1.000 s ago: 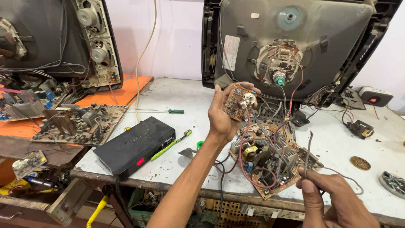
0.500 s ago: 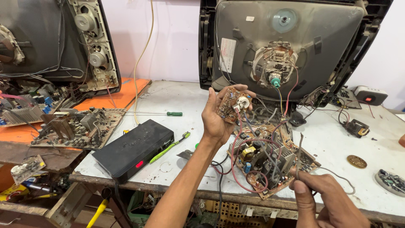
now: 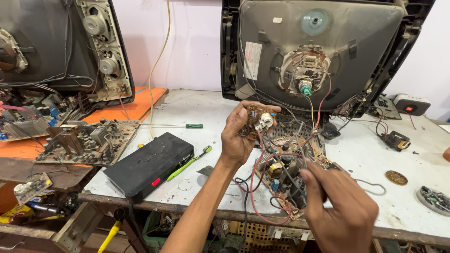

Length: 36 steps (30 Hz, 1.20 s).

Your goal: The person repairs a CRT television at a cluttered workbench. They handle circuit boards and wires, file a component, probe boards with a multimeter, and use a soldering iron on the boards while moving parts around the bench.

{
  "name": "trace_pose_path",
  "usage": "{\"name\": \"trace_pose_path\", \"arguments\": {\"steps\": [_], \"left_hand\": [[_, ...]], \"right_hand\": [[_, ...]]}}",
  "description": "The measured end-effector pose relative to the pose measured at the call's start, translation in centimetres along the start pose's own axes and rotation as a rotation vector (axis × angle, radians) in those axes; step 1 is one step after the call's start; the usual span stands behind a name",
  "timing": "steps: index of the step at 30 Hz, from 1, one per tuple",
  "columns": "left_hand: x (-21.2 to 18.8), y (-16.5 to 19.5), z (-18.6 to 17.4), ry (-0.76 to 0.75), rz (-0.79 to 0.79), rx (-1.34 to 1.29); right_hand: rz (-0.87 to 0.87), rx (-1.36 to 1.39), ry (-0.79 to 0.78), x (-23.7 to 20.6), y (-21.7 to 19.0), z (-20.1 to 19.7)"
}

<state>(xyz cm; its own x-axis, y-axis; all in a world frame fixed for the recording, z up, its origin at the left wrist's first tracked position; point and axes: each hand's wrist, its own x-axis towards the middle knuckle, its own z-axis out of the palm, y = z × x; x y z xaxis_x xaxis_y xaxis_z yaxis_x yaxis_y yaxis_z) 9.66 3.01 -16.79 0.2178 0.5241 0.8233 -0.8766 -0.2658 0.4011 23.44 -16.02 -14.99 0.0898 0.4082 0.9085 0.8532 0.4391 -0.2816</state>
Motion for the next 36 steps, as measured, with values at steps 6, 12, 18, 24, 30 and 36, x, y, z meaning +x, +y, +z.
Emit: {"name": "trace_pose_path", "arguments": {"steps": [6,12,18,24,30,36], "left_hand": [[-0.5,0.5,0.0,-0.005,-0.029,-0.03],[-1.0,0.6,-0.5,-0.018,-0.037,-0.042],[-1.2,0.4,-1.1,-0.051,-0.026,-0.054],[-1.2,0.4,-1.3,-0.062,-0.021,-0.041],[-1.2,0.3,-1.3,-0.063,-0.018,-0.031],[-1.2,0.2,-1.3,-0.067,-0.028,-0.043]], "right_hand": [[-0.069,-0.08,-0.042,2.6,-0.3,1.9],[-0.066,-0.103,-0.09,3.2,-0.4,3.0],[-0.063,-0.113,-0.112,3.4,-0.5,3.6],[-0.058,-0.11,-0.109,3.4,-0.4,3.9],[-0.035,-0.12,-0.133,3.5,-0.3,4.1],[-0.07,-0.131,-0.103,3.6,-0.4,4.1]]}}
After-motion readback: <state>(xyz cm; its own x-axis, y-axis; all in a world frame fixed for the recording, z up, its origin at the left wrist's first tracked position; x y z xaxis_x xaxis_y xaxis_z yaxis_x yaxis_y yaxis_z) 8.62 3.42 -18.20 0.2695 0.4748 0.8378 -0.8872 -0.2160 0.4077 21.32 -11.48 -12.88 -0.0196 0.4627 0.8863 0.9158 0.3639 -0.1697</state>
